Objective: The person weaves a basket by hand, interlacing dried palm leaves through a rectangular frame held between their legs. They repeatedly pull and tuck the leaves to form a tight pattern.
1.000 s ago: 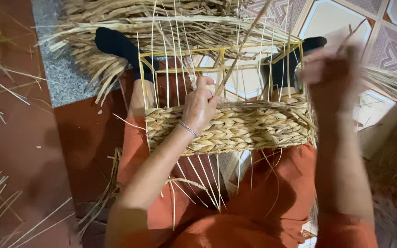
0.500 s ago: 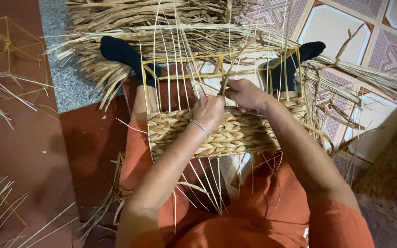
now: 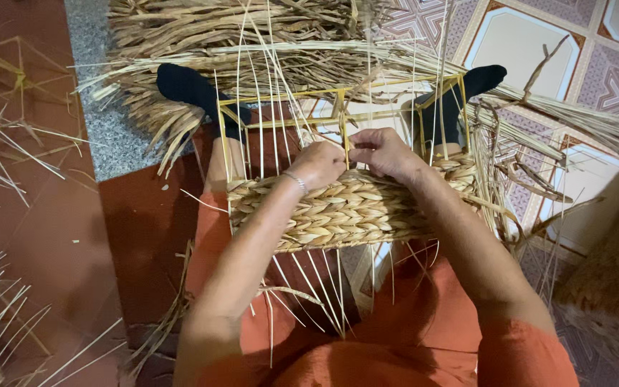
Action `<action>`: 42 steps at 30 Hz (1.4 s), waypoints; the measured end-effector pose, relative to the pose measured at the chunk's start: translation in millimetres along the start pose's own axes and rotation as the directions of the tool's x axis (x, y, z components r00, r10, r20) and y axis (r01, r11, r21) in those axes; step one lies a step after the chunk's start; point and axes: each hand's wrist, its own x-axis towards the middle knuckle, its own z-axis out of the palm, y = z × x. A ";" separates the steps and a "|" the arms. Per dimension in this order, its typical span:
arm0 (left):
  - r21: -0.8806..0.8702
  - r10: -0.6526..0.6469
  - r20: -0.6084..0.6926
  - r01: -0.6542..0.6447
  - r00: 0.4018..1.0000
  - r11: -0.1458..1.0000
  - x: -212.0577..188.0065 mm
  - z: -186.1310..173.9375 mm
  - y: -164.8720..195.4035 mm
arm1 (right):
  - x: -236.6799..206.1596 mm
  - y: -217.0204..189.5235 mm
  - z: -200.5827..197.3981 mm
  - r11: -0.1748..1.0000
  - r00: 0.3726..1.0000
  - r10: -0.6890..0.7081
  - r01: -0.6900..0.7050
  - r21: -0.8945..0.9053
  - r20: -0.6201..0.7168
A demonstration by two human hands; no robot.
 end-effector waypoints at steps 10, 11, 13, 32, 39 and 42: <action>-0.165 0.312 -0.527 -0.455 0.791 0.875 -61.9 12.4 -36.8 | -31.8 -14.4 13.4 0.988 0.967 -0.035 -0.005 -0.154 -0.251; -0.076 0.393 -0.586 -0.531 0.709 0.844 -63.9 17.3 -40.2 | -33.9 -16.1 15.8 0.996 0.966 -0.047 0.027 -0.081 -0.256; -0.065 0.372 -0.525 -0.472 0.766 0.879 -63.2 26.0 -42.9 | -38.8 -19.1 17.9 0.994 0.964 -0.056 0.078 0.074 -0.259; 0.278 0.345 -0.243 -0.276 0.906 0.920 -38.5 40.9 -8.0 | -70.5 -4.9 -14.0 0.893 0.974 -0.077 0.162 0.420 -0.212; -0.056 0.367 -0.229 -0.389 0.901 0.919 -71.5 15.6 -6.9 | -97.3 -6.2 -12.5 0.990 0.992 -0.035 0.052 0.135 -0.125; -0.111 0.372 -0.465 -0.469 0.804 0.876 -121.1 -5.3 -21.9 | -86.5 -4.0 -18.1 0.995 0.976 0.080 -0.091 -0.045 -0.201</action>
